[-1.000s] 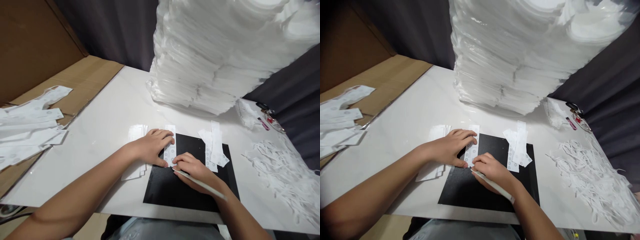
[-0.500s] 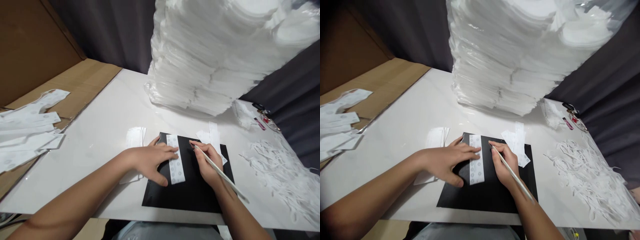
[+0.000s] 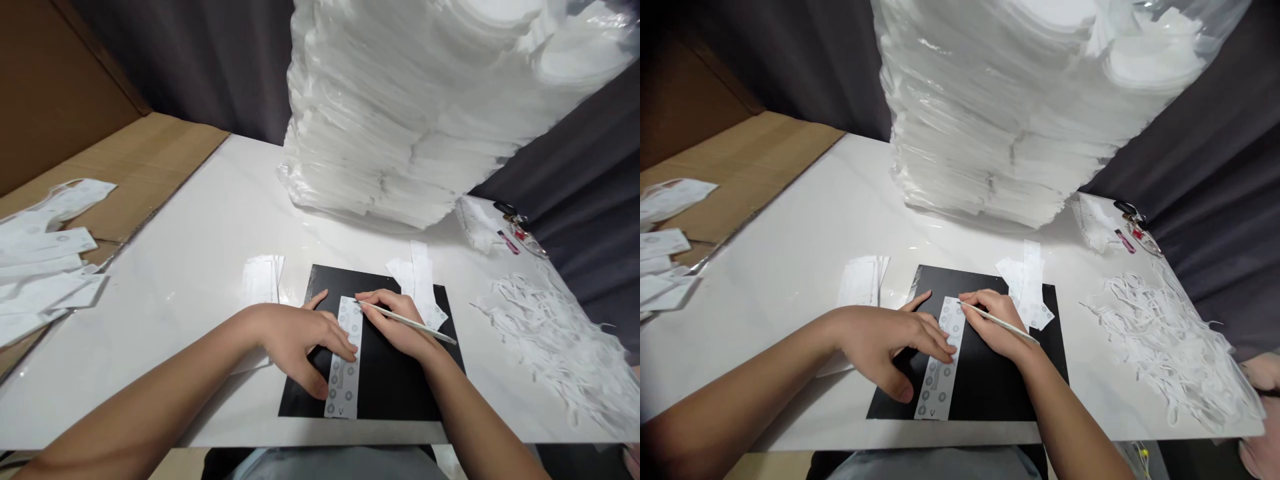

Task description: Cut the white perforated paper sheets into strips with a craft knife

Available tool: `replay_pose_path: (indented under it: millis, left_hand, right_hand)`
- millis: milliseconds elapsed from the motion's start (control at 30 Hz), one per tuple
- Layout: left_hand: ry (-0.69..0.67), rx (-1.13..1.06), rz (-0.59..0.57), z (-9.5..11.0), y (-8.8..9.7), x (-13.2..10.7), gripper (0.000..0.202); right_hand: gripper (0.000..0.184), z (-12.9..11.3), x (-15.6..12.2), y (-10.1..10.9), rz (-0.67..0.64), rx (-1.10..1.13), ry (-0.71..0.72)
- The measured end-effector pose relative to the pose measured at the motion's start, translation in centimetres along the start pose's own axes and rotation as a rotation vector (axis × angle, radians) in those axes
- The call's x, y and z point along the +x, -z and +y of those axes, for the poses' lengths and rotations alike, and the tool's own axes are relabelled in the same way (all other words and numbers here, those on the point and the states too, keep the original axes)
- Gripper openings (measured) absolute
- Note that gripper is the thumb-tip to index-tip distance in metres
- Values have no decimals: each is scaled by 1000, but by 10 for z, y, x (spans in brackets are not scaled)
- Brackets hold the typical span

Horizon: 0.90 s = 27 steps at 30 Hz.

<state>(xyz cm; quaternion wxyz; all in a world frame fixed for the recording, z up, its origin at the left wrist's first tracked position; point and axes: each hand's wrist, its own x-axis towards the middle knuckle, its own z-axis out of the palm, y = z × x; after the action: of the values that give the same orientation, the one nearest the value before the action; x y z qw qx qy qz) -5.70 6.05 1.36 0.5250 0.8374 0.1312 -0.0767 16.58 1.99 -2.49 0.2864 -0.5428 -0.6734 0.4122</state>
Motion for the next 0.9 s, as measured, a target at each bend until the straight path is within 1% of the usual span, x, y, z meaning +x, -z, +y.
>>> replay_pose_path:
  millis: [267, 367, 467, 567, 633, 700, 800, 833, 867, 900]
  left_hand:
    - [-12, -90, 55, 0, 0, 1, 52]
    - [-7, -67, 39, 0, 1, 1, 52]
    - [0, -33, 21, 1, 0, 3, 51]
    - [5, -32, 56, 4, 0, 4, 48]
    - [18, -40, 72, 5, 0, 5, 47]
    - [26, -43, 68, 5, 0, 5, 48]
    - [6, -20, 75, 3, -2, 6, 51]
    - [-4, -1, 75, 2, -3, 6, 52]
    - [-13, 24, 76, 2, -3, 6, 54]
    - [-20, 52, 75, 1, -4, 7, 56]
  right_hand:
    - [12, 0, -1, 1, 6, -16, -8]
    - [13, -2, -1, 2, 5, -37, 8]
    - [13, -4, -3, -3, -14, -154, 123]
    - [17, -2, -7, -11, -30, -352, 281]
    - [18, 2, -8, -15, 26, -406, 330]
    - [16, 5, -9, -12, 161, -398, 311]
    - [12, 6, -9, 1, 399, -304, 155]
    - [12, 4, -10, 6, 437, -240, 98]
    - [12, 2, -10, 9, 437, -168, 47]
    - [14, 0, -11, 12, 404, -97, 8]
